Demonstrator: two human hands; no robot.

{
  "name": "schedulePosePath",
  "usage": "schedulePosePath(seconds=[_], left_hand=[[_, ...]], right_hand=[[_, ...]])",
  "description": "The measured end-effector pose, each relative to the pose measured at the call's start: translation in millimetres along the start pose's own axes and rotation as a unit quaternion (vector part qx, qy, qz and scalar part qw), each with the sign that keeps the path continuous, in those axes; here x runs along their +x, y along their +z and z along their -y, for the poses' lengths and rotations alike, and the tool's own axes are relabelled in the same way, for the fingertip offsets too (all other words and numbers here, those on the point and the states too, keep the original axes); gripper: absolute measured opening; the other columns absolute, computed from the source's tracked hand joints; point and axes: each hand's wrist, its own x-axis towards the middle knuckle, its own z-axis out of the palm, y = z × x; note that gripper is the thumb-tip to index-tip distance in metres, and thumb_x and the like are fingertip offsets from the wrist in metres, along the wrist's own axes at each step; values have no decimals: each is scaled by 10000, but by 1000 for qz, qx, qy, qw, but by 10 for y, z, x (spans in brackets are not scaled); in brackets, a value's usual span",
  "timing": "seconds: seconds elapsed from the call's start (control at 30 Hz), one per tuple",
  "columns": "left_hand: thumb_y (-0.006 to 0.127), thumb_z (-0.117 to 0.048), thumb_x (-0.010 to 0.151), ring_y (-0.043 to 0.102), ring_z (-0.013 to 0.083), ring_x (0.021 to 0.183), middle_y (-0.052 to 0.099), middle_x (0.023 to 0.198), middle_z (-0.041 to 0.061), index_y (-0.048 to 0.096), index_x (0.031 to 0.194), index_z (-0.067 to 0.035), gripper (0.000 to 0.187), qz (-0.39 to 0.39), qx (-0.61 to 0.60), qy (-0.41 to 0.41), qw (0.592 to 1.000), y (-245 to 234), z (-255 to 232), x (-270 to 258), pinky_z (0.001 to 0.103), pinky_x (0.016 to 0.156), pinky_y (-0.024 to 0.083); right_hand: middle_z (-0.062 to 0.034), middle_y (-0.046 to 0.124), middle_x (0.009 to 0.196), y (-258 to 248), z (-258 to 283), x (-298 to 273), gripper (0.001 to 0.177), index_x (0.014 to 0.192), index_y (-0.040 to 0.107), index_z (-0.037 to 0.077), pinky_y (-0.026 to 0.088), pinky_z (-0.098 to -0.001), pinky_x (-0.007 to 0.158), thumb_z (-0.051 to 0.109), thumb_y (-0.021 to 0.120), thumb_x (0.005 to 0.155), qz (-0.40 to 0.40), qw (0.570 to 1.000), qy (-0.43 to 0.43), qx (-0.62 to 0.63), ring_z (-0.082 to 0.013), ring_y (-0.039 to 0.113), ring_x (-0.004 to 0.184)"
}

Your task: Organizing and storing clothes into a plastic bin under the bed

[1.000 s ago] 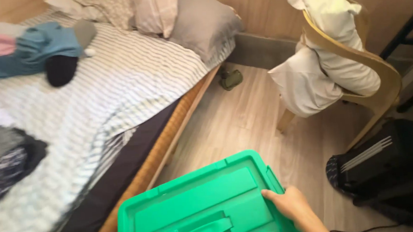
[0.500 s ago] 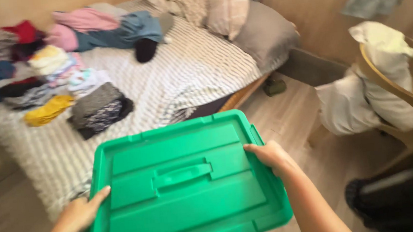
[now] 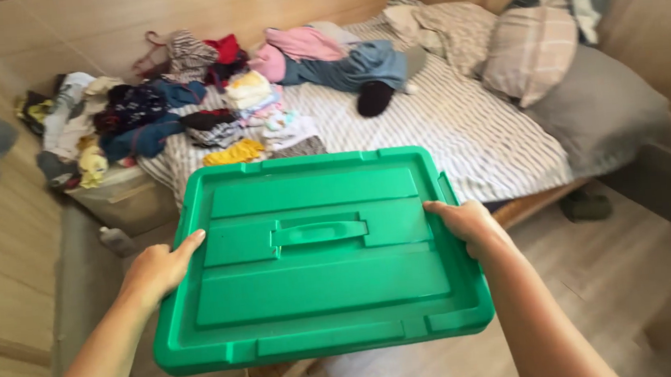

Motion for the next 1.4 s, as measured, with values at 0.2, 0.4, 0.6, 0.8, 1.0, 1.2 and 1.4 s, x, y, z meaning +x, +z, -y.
schedulePosePath(seconds=[0.2,0.4,0.6,0.8,1.0,1.2,1.4], left_hand=[[449,-858,865,479,413,1429,577,1457,331,631,1358,142,1129,-17,-28,-25,999,62,206,1004,520,1179,369],[510,-834,846,470,414,1439,577,1464,320,619,1373,138,1110,-16,-52,-39,998,-27,85,1646,522,1190,359],[530,-861,816,471,413,1433,583,1459,309,614,1378,124,1137,6,-49,-18,999,-147,-43,2438,524,1180,365],[533,-827,845,498,453,1400,614,1396,354,644,1321,153,1096,36,-21,75,996,-202,-54,3835,552,1156,381],[535,-854,844,516,459,1375,639,1344,367,675,1272,157,1106,74,19,194,978,-509,-424,4872,555,1127,399],[513,-812,915,509,468,1374,620,1351,389,685,1240,192,1070,101,38,309,945,-713,-950,5608,581,1109,388],[538,-831,908,494,451,1379,606,1375,367,667,1269,170,1072,117,35,361,924,-538,-1243,5910,571,1114,383]], right_hand=[[-377,657,1225,755,315,524,788,1236,649,-122,560,-647,873,439,891,739,54,997,19,60,-493,646,1152],[-398,649,1244,1372,417,893,810,1239,654,-139,543,-661,893,395,927,695,62,993,62,73,-516,624,1189],[-381,590,1362,1751,610,1034,931,1301,621,-148,488,-664,980,480,925,684,36,993,99,47,-498,553,1296],[-396,564,1384,2067,1177,826,899,1328,587,-158,469,-655,1010,419,901,715,-26,987,118,104,-502,529,1325],[-370,557,1404,2456,1697,370,895,1347,568,-139,451,-662,1023,415,895,725,-128,965,168,156,-491,515,1341],[-315,553,1447,2794,2022,160,896,1351,595,-88,402,-642,1097,476,875,714,-211,945,191,159,-460,489,1385],[-296,544,1460,2911,1914,-14,974,1385,568,-66,381,-650,1099,542,865,685,-275,927,212,144,-455,474,1398]])
